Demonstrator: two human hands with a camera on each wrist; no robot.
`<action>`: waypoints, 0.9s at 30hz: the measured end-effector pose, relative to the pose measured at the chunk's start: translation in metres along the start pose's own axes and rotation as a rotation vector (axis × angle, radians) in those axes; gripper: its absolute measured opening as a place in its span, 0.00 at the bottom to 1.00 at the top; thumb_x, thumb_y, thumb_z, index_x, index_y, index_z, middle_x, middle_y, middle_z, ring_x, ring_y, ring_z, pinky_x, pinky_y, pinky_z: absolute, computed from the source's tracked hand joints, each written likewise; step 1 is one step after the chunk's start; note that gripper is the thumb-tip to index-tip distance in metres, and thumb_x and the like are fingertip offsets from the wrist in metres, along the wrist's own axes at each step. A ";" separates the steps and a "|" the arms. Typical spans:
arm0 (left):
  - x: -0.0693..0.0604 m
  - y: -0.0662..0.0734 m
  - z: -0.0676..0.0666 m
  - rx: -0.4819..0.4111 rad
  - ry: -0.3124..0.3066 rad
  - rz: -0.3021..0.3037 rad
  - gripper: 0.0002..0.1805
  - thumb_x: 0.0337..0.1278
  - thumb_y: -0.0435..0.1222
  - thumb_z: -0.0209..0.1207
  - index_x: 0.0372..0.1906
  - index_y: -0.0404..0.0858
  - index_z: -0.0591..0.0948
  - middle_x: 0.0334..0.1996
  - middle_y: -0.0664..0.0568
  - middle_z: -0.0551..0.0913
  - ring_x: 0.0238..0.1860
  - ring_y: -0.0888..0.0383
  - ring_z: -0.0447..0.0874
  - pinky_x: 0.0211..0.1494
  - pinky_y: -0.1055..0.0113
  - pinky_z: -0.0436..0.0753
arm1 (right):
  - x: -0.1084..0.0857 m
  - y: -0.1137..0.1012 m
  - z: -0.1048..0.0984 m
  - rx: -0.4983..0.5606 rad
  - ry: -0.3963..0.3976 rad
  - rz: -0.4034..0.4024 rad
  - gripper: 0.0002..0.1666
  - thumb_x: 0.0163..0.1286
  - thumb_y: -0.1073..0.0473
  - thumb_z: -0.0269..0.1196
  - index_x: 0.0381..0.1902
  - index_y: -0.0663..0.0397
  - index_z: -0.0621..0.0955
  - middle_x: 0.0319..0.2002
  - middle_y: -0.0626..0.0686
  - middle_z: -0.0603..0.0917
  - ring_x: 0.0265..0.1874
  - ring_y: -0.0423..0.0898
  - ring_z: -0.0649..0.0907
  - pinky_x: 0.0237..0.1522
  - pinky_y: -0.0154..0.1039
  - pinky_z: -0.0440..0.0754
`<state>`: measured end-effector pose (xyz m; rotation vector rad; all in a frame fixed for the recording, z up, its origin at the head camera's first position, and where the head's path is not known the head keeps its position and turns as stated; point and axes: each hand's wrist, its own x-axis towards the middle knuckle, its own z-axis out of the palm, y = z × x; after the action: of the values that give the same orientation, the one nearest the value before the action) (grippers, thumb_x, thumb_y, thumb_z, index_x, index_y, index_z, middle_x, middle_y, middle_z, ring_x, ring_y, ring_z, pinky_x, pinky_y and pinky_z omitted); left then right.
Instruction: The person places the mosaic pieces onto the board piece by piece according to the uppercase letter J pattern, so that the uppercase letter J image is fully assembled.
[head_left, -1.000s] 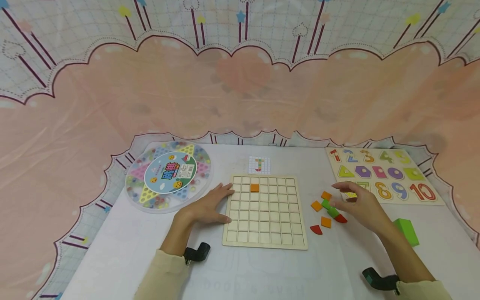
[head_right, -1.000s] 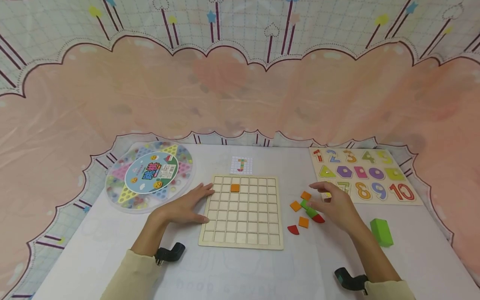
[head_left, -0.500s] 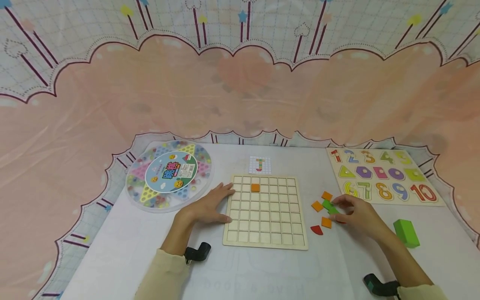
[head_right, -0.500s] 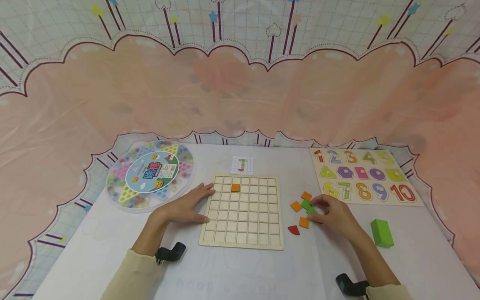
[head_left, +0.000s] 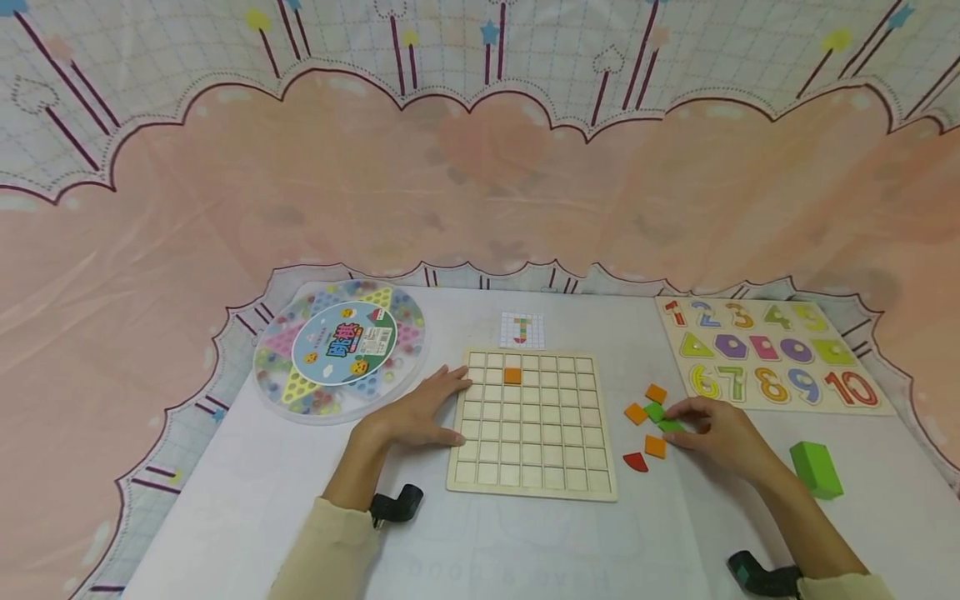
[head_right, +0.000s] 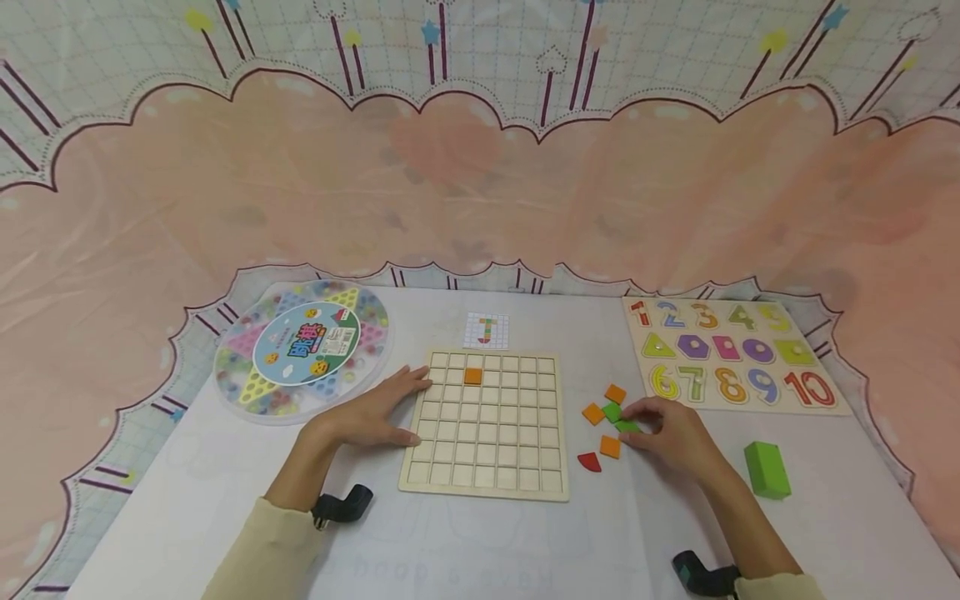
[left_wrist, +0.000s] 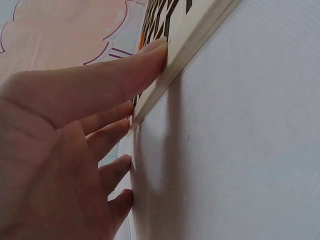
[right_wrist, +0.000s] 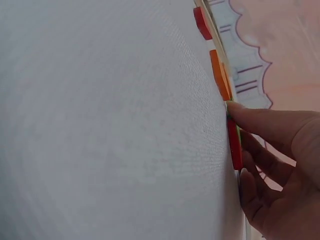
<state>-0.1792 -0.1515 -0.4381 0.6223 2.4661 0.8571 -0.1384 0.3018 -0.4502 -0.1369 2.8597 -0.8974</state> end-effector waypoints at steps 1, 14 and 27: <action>0.000 0.000 0.000 0.000 -0.001 0.003 0.46 0.56 0.40 0.71 0.77 0.36 0.63 0.84 0.45 0.49 0.85 0.40 0.36 0.85 0.39 0.47 | 0.000 0.000 0.000 -0.003 0.003 -0.002 0.17 0.60 0.53 0.75 0.46 0.51 0.87 0.47 0.55 0.89 0.47 0.51 0.83 0.42 0.30 0.78; -0.001 0.000 0.002 -0.003 0.005 0.010 0.46 0.56 0.39 0.71 0.77 0.35 0.63 0.84 0.44 0.49 0.85 0.39 0.36 0.85 0.38 0.46 | 0.000 -0.010 0.002 -0.036 0.031 0.030 0.18 0.57 0.55 0.76 0.45 0.55 0.88 0.38 0.51 0.91 0.38 0.45 0.86 0.36 0.24 0.79; 0.001 -0.001 0.002 0.003 0.006 0.010 0.46 0.56 0.39 0.71 0.77 0.35 0.63 0.84 0.44 0.50 0.85 0.39 0.36 0.85 0.39 0.47 | -0.003 -0.019 -0.019 0.016 -0.006 0.041 0.18 0.58 0.50 0.75 0.44 0.52 0.89 0.44 0.56 0.91 0.40 0.47 0.87 0.33 0.29 0.82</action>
<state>-0.1791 -0.1511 -0.4406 0.6348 2.4720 0.8597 -0.1378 0.2969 -0.4234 -0.0786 2.8377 -0.9105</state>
